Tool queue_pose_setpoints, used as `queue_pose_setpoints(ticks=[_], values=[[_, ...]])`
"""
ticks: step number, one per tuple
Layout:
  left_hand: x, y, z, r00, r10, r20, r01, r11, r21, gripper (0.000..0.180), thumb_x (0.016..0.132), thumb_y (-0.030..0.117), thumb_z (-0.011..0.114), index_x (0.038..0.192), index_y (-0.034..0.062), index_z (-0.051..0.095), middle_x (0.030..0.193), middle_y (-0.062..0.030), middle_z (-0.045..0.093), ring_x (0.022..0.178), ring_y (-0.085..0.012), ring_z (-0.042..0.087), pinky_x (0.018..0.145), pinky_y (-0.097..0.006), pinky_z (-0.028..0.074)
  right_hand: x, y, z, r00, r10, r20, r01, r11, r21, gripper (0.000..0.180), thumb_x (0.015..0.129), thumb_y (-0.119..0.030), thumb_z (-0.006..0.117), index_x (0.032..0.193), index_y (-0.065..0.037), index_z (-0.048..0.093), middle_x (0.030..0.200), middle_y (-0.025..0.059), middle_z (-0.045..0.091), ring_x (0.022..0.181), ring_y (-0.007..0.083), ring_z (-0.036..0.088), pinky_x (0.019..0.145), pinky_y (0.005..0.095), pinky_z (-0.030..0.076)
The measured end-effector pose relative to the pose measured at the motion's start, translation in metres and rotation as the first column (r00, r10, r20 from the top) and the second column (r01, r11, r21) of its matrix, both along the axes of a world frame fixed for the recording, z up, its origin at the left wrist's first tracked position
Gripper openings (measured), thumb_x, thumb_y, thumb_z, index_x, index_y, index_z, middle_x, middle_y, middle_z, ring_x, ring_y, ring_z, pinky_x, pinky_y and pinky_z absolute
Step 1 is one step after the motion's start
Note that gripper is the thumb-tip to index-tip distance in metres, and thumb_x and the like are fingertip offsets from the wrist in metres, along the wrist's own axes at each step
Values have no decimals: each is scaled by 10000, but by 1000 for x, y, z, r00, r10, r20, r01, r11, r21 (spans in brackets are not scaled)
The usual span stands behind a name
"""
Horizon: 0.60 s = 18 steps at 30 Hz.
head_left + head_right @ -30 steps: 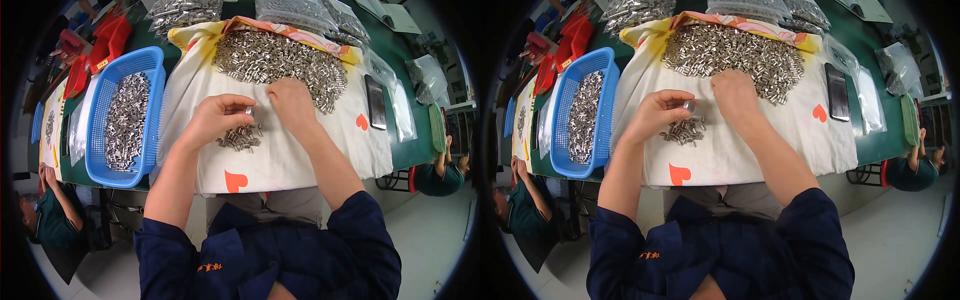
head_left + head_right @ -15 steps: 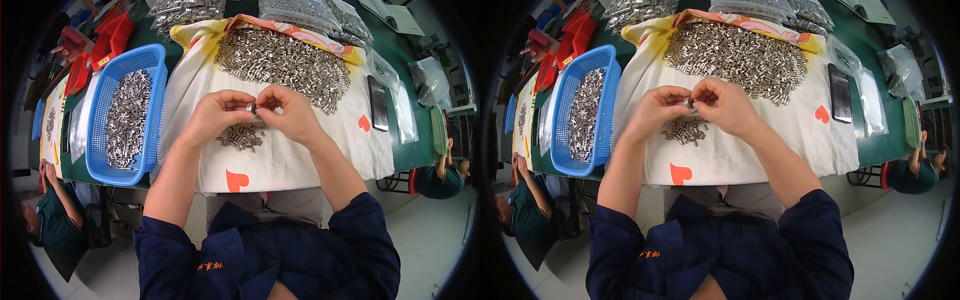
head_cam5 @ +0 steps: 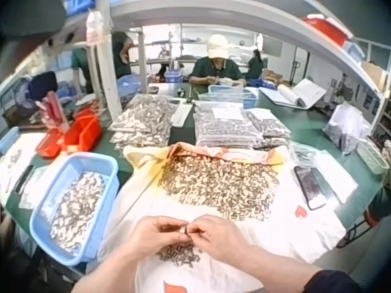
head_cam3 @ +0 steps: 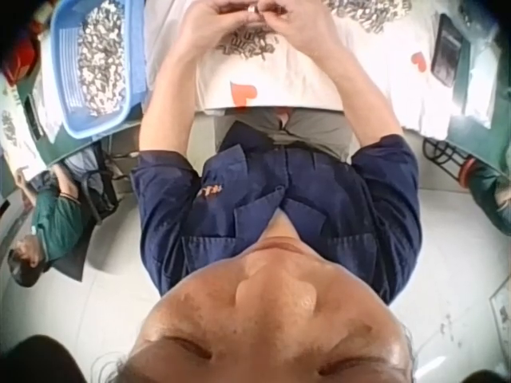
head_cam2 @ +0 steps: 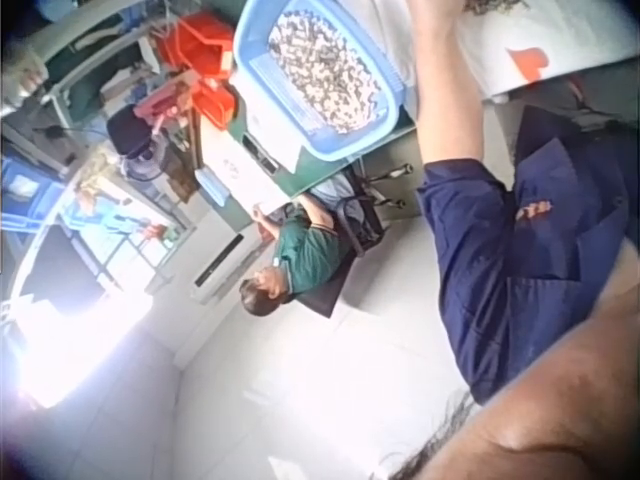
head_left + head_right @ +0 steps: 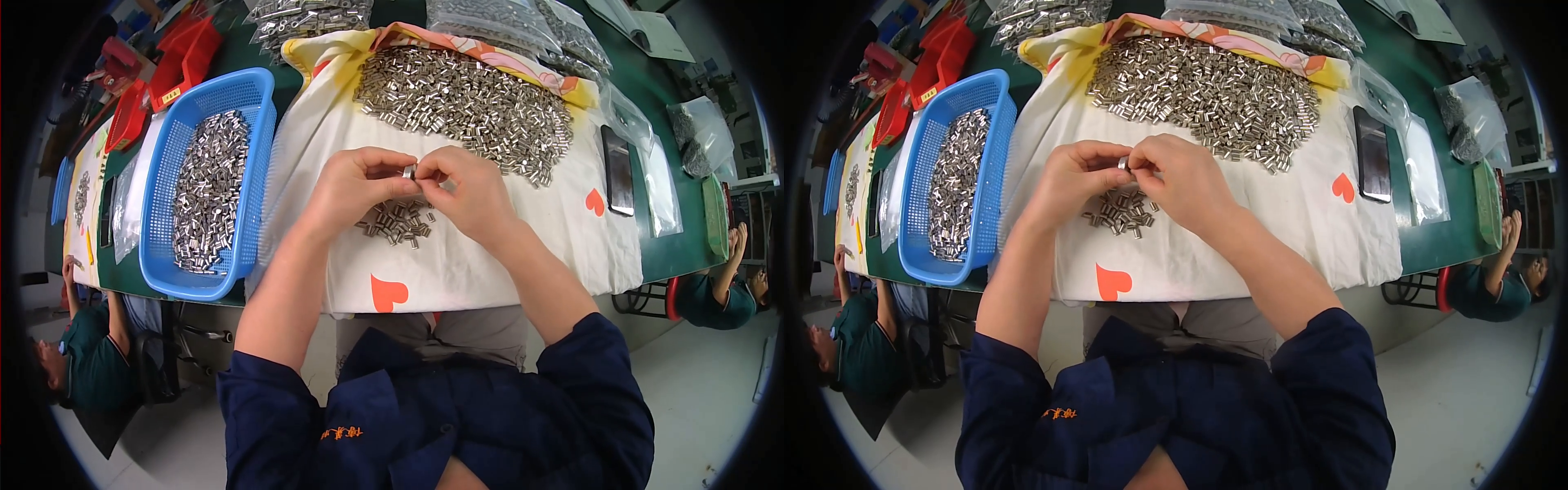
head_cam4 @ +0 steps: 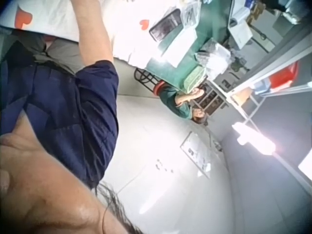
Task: Sorting and inspecting small metal hardware components on a workbench.
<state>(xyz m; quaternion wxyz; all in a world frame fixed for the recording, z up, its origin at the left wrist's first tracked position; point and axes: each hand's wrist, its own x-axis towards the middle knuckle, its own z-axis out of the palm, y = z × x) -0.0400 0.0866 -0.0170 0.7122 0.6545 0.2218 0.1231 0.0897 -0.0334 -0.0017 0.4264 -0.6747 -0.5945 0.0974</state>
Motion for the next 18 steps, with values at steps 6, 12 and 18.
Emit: queue_pose_setpoints(ticks=[6,12,18], values=[[-1,5,1,996,22,81,-9,988,-155,311,742,28,640,1040,-26,565,865,-72,622,766,-98,585,691,-207,473,4,0,2,975,30,-219,-26,999,23,85,708,-40,608,791,-24,599,792,78,601,710,185,591,609,268,467],[-1,5,-1,995,22,98,-6,986,-164,304,746,36,637,1037,-24,568,871,-73,620,770,-98,584,688,-209,474,5,0,2,978,72,-194,-57,995,80,109,715,-38,604,823,-37,621,808,77,607,714,190,590,614,271,467],[-1,4,1,994,-7,110,24,988,-151,304,738,16,640,1028,-34,569,882,-75,622,778,-100,587,703,-210,478,10,-3,7,974,62,-220,-68,998,-17,99,720,-50,596,814,-31,623,802,84,606,675,197,590,606,270,472]])
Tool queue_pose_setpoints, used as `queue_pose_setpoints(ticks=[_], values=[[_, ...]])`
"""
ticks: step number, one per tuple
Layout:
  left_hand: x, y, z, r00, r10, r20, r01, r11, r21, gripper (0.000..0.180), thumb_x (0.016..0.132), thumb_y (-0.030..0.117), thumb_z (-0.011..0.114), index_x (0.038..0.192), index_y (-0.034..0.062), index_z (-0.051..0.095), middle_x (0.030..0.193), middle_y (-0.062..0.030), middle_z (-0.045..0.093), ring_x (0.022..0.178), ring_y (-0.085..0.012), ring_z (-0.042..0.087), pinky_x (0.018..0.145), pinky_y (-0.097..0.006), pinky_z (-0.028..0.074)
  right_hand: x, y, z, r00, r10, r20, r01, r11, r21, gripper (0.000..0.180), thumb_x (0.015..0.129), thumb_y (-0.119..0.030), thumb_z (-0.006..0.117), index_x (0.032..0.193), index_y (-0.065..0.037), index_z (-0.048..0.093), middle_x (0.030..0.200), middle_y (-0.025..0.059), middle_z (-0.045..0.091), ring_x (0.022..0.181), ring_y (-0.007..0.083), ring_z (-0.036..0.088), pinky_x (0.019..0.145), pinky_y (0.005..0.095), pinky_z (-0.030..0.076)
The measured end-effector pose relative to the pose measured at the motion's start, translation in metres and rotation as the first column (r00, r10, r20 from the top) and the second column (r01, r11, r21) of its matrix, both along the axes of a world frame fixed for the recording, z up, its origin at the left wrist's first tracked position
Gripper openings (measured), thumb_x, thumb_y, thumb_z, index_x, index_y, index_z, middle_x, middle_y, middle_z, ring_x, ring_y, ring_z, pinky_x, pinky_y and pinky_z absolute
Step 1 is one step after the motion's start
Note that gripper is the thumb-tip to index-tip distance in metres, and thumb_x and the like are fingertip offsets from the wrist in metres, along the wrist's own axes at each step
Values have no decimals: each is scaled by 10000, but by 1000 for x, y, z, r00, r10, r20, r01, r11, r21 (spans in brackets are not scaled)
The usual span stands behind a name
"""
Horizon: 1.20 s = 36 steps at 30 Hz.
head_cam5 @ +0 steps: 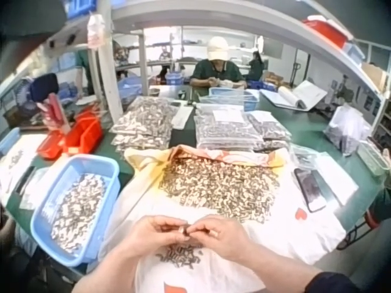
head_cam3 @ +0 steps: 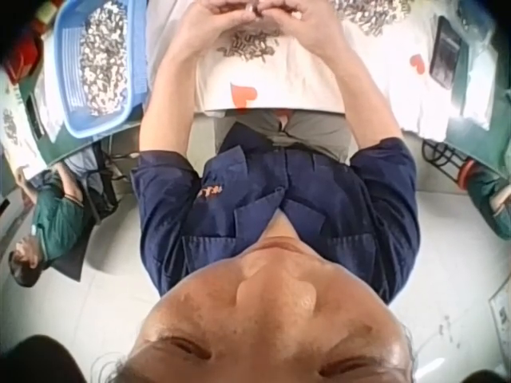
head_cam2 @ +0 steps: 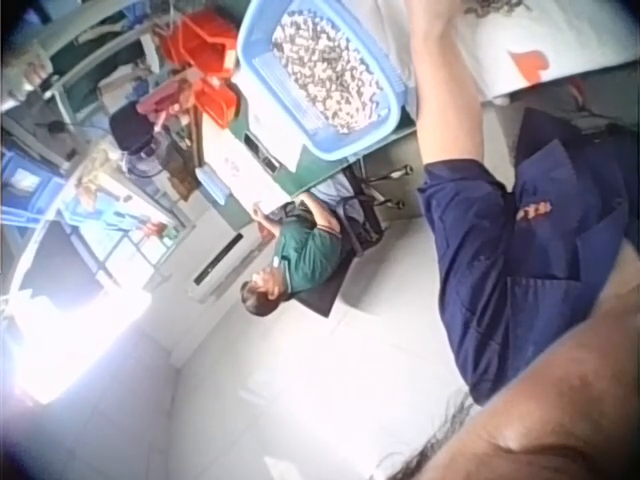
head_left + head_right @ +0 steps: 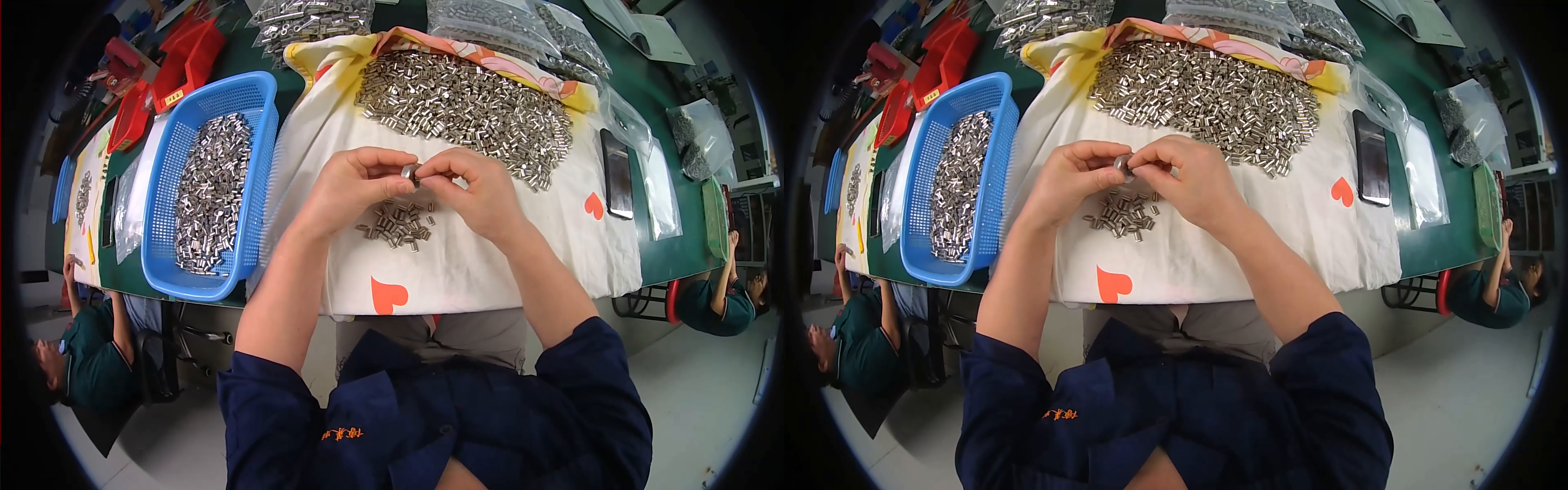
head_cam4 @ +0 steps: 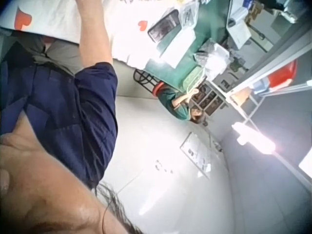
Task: Sorting and inspecting small metal hardware components on a workbench.
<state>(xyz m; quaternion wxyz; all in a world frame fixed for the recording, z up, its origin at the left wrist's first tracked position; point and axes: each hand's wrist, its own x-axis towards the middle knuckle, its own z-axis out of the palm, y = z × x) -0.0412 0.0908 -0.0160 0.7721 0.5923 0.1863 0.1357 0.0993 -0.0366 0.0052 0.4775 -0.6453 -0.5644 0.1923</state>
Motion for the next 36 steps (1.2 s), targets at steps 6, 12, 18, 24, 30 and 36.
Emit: queue_pose_setpoints(ticks=[6,12,18,24,30,36], values=[[3,-7,0,998,42,-37,-37,990,136,298,738,-4,633,1022,-59,562,899,-91,620,808,-113,592,714,-208,485,-11,0,-5,993,-103,56,105,994,-36,102,718,-63,601,808,-25,629,763,93,605,639,186,587,577,271,472],[1,-5,3,1000,20,-4,-19,999,50,283,737,0,637,1004,-65,569,889,-91,623,799,-113,592,716,-215,483,-3,0,-2,995,-72,-71,66,995,-79,93,711,-35,618,799,-7,608,740,49,605,664,109,569,612,230,452],[0,-5,5,996,-47,-81,53,996,76,278,723,4,650,990,-39,589,847,-64,625,777,-97,590,703,-206,477,5,0,5,984,-91,-152,42,952,-302,166,703,-62,642,864,-26,623,758,25,609,667,78,547,623,217,443],[-1,-7,9,968,-117,-221,151,978,144,279,693,-65,642,964,-28,590,876,-46,614,784,-87,581,714,-209,480,50,-8,-1,824,-359,438,441,892,-97,130,719,-114,605,840,-65,614,761,98,592,723,245,568,663,349,455],[-3,-9,5,950,-200,-241,244,955,170,262,699,28,684,953,12,622,761,1,597,694,-46,551,644,-183,460,45,0,-24,766,-274,582,373,926,-55,107,714,-94,599,815,-66,614,782,101,572,792,274,548,734,364,434],[-9,-8,9,936,-281,-212,316,936,156,265,695,33,689,952,13,624,754,-5,601,678,-46,545,636,-188,459,40,3,-20,752,-260,605,386,919,-85,63,721,-104,587,770,-68,603,753,95,564,771,266,548,719,358,435]])
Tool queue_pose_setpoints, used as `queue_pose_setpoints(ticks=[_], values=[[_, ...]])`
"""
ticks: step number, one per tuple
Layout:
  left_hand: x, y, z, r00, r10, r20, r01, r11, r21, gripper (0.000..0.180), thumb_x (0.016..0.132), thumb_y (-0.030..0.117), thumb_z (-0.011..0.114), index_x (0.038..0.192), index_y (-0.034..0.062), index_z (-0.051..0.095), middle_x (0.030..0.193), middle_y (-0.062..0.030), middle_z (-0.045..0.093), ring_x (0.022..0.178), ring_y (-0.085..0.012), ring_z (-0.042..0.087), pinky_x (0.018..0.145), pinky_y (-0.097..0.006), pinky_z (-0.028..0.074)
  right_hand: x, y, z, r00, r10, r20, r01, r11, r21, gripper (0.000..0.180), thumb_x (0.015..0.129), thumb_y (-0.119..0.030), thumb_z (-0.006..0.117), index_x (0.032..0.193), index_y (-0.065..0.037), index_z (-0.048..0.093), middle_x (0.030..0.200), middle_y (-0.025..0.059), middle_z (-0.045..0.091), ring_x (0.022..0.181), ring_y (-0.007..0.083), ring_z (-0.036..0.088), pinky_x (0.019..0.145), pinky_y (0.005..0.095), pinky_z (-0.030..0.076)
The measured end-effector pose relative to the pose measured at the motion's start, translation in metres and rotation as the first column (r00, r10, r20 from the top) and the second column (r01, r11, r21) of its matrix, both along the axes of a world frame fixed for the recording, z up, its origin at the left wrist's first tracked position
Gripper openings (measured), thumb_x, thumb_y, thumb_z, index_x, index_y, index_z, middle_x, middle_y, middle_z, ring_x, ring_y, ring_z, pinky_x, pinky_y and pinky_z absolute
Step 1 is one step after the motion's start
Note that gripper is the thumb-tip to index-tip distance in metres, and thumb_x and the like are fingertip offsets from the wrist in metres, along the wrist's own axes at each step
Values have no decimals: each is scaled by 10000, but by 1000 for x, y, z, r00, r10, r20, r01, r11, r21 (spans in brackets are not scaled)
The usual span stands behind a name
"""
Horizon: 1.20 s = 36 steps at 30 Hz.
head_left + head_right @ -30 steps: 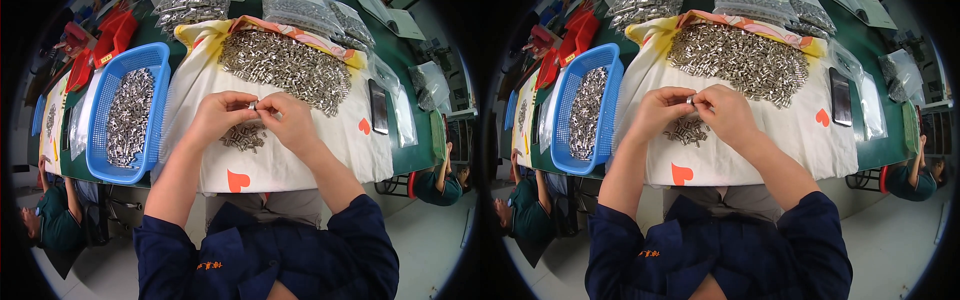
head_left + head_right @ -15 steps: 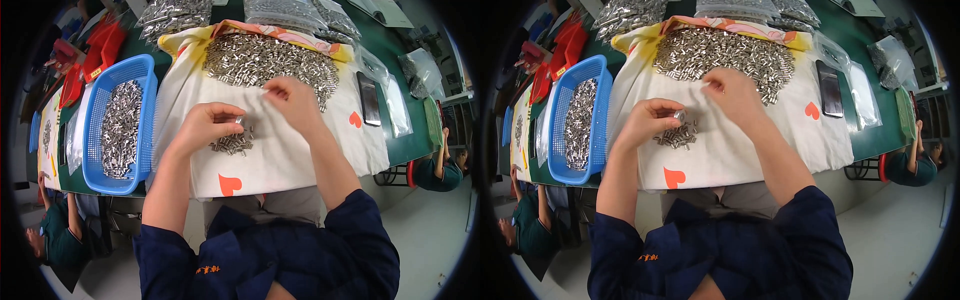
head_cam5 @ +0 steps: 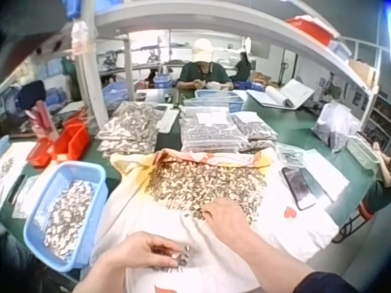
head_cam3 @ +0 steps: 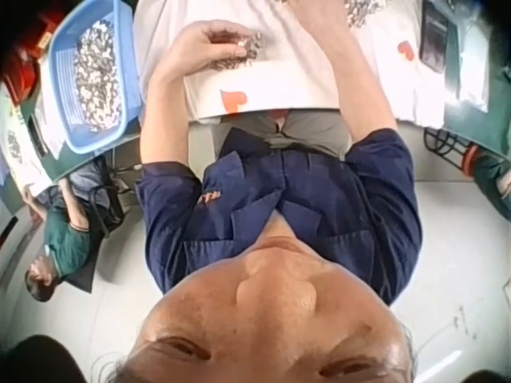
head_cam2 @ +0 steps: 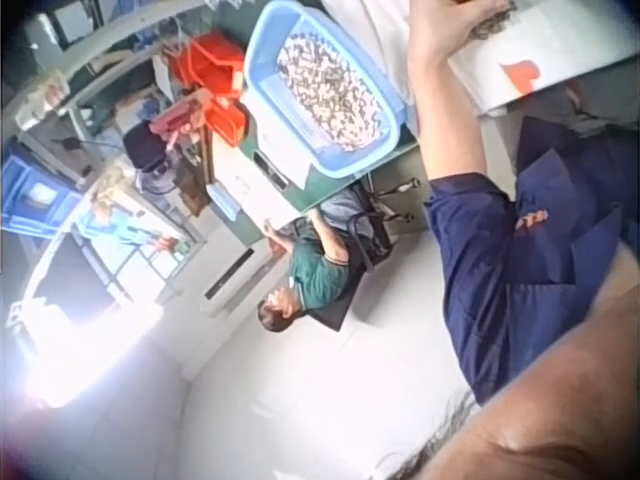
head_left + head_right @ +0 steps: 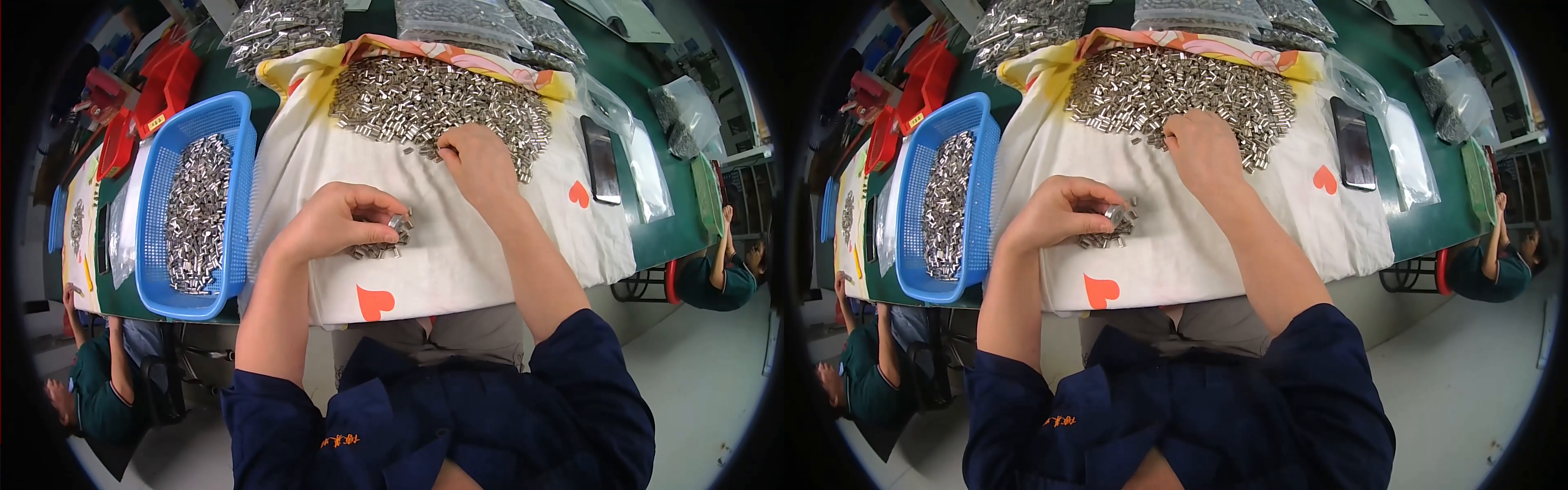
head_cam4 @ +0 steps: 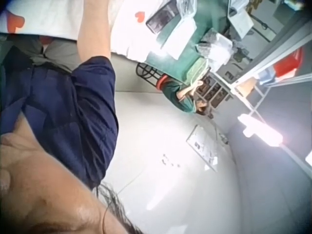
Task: Sorting and inspecting small metal hardware components on a workbench.
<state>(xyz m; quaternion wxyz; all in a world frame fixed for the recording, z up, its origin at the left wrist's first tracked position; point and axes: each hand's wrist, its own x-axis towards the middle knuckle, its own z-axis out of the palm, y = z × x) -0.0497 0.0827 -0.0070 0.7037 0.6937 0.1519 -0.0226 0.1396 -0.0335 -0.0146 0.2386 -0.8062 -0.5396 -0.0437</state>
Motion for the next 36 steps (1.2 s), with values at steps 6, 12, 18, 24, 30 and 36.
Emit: queue_pose_setpoints(ticks=[6,12,18,24,30,36], values=[[3,3,-4,997,55,49,-52,997,-60,255,700,28,681,947,11,621,770,-6,609,691,-46,547,648,-186,458,9,-4,3,996,-57,-62,57,998,-5,71,729,-114,573,770,-64,602,762,89,569,781,263,547,714,364,436],[5,-3,-3,990,101,102,-102,995,5,247,696,44,687,932,16,621,794,-6,612,701,-45,545,642,-188,453,10,25,14,996,84,4,-82,963,256,156,740,-139,578,880,-78,614,880,107,579,849,266,545,752,350,433],[11,-20,0,992,-48,119,16,968,252,256,668,79,698,912,43,628,778,-42,633,662,-106,576,609,-229,454,25,87,-4,921,235,311,-290,946,145,254,727,-201,613,962,-108,609,1067,114,526,1018,271,475,871,364,378],[7,-19,4,941,-228,251,57,837,544,302,637,73,710,917,14,613,807,-87,630,694,-162,588,656,-250,461,44,63,-8,903,389,182,-404,913,54,199,730,-191,612,912,-111,617,1014,93,528,1001,265,477,868,358,381],[-1,-17,9,959,-224,175,118,873,473,274,653,140,696,903,48,631,790,-80,638,685,-184,597,655,-261,465,49,20,-8,957,241,163,-264,954,144,137,746,-131,589,869,-75,609,976,71,554,940,247,509,811,337,415],[-7,-13,14,974,-216,76,173,911,374,282,661,116,706,921,34,631,765,-45,631,694,-106,577,657,-233,462,46,-7,-5,976,173,135,-197,961,194,98,732,-117,595,817,-76,622,926,57,579,903,248,520,797,338,418]])
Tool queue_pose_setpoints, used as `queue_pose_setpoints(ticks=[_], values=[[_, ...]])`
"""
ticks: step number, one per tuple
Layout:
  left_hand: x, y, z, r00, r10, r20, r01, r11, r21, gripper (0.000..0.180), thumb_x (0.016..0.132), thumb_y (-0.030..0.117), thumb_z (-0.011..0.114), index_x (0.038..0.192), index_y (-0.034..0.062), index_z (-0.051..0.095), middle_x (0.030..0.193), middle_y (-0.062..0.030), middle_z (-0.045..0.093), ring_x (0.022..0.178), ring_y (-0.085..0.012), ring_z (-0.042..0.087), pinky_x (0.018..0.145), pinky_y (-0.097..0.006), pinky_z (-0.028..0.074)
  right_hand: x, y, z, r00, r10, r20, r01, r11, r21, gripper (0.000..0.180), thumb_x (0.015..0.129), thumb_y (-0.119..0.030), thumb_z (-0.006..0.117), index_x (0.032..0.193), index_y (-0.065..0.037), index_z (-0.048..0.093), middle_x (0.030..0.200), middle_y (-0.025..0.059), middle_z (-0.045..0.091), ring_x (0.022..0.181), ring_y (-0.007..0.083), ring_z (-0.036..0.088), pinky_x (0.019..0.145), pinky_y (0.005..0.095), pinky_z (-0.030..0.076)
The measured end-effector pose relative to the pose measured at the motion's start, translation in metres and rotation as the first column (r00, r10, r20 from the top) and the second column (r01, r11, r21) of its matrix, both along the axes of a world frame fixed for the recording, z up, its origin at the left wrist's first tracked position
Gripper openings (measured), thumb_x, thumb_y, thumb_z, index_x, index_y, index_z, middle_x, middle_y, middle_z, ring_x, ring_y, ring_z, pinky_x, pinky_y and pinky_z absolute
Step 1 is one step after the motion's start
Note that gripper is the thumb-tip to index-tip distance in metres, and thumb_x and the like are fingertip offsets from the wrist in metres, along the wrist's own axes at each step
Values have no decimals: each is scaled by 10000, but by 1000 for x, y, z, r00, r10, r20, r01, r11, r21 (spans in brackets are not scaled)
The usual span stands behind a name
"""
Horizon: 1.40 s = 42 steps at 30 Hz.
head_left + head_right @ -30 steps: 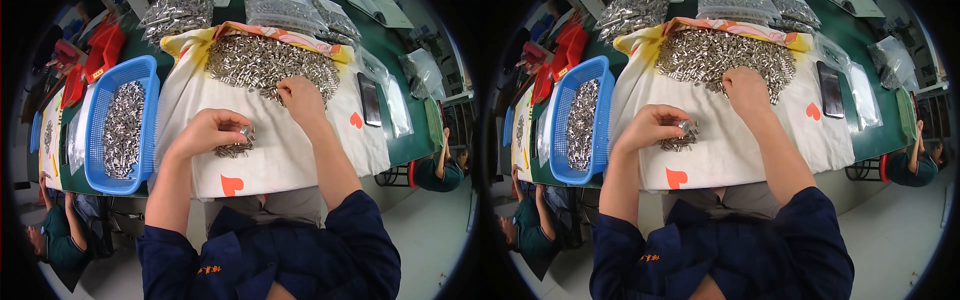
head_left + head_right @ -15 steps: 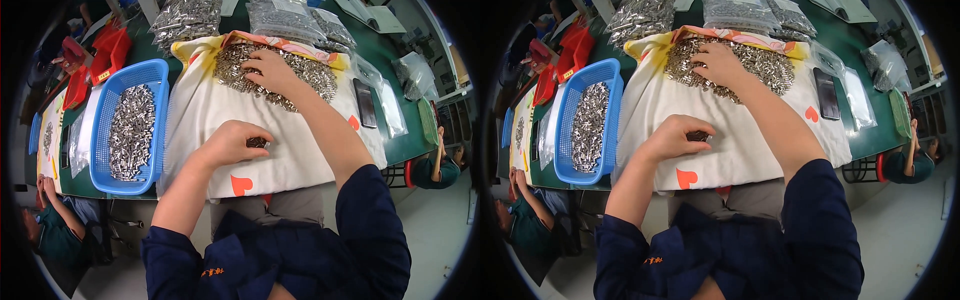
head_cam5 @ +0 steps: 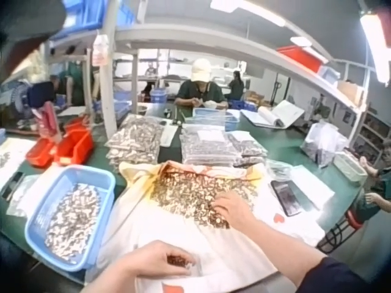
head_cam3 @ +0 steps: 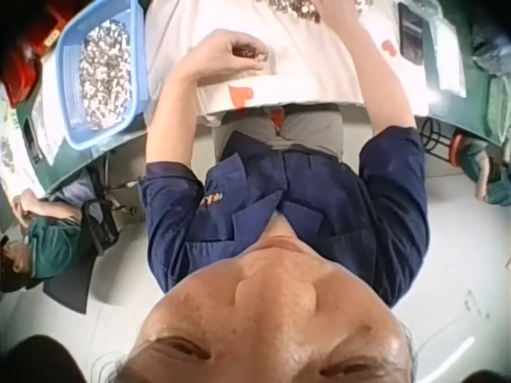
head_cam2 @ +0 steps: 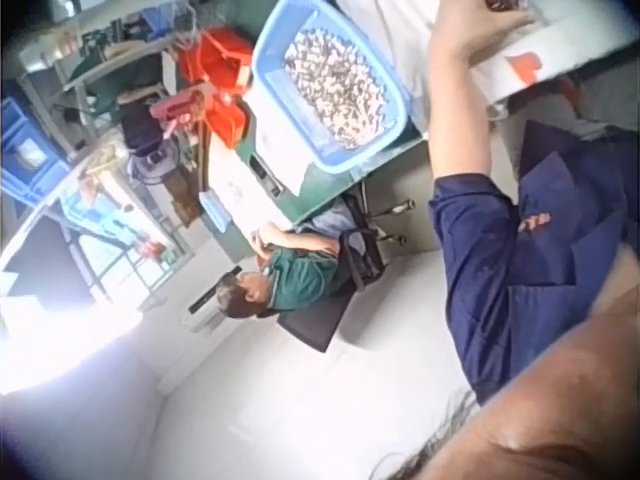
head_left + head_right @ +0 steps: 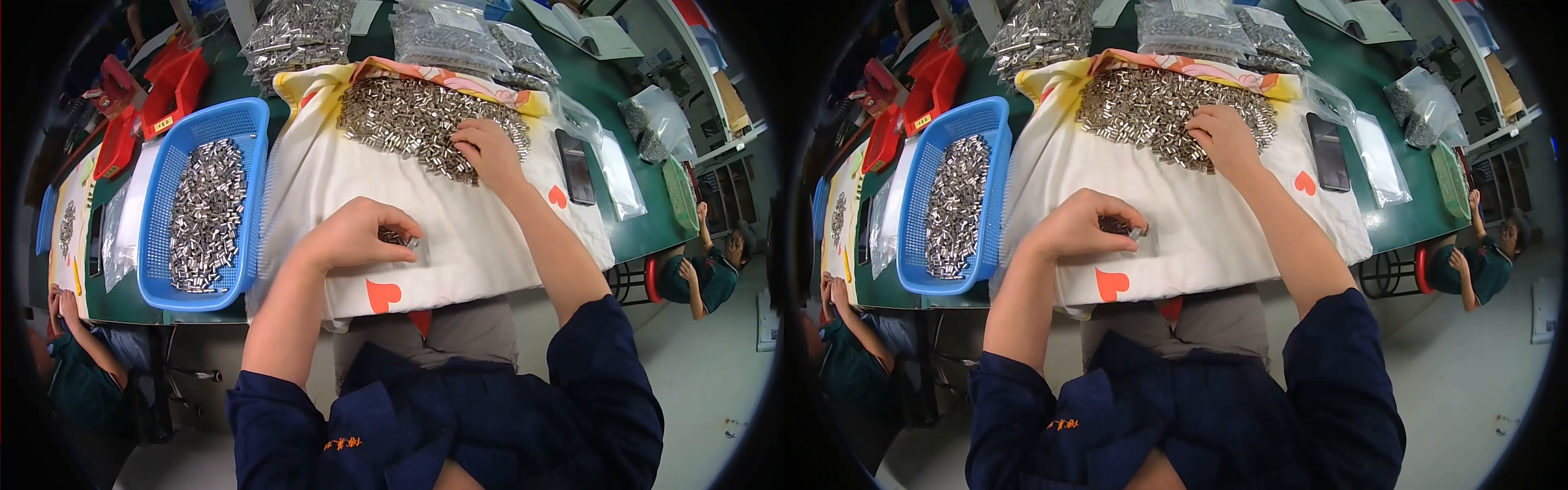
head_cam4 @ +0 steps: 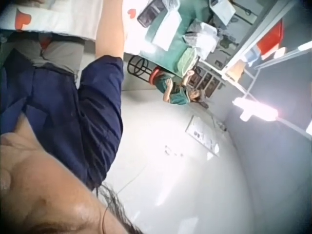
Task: Sorting and inspecting small metal hardware components on a workbench.
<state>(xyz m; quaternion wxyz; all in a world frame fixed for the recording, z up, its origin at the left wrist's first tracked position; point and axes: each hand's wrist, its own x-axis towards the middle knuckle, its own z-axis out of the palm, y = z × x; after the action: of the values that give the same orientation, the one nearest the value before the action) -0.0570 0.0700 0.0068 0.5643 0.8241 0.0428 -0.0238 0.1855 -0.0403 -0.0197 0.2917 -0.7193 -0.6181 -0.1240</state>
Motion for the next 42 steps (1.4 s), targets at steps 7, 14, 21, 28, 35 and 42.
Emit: queue_pose_setpoints(ticks=[7,14,21,28,35,42], values=[[6,6,-13,991,132,-25,-133,938,-320,269,689,49,688,944,9,614,820,-17,615,741,-77,562,667,-211,461,-18,3,25,954,-126,-274,143,989,45,133,747,-98,606,870,-63,642,878,64,606,819,173,551,715,267,431],[17,22,-23,886,454,-94,-433,738,-518,312,737,-31,608,1041,-4,545,931,-53,608,840,-97,564,750,-220,459,-72,19,31,577,-10,-816,-22,999,-28,177,783,-62,578,949,-38,633,782,-3,601,693,57,508,633,199,411],[19,24,-25,871,485,-78,-418,647,-638,337,736,-6,631,1056,-26,528,927,-79,605,821,-115,579,744,-229,467,-82,11,25,553,102,-827,-205,979,-16,137,738,-86,605,861,-37,639,773,19,614,651,88,530,628,229,441],[17,24,-28,881,473,-36,-382,662,-645,309,726,-13,642,1021,-24,550,920,-83,606,821,-120,581,758,-231,469,-88,11,22,739,142,-659,-182,983,9,77,711,-70,602,784,-53,623,741,64,600,685,189,567,623,288,451],[17,18,-25,854,517,-54,-450,684,-574,279,733,-28,630,1002,-43,558,898,-89,615,801,-123,591,730,-222,477,-96,13,16,902,196,-384,-165,980,114,59,659,-48,612,705,-56,576,698,69,582,690,241,550,622,336,443],[15,18,-20,862,504,-52,-459,733,-502,282,729,-14,642,996,-59,564,876,-93,623,778,-121,600,700,-217,483,-90,11,21,852,179,-491,-189,982,30,57,685,-63,617,736,-50,595,702,75,595,680,226,564,624,320,454]])
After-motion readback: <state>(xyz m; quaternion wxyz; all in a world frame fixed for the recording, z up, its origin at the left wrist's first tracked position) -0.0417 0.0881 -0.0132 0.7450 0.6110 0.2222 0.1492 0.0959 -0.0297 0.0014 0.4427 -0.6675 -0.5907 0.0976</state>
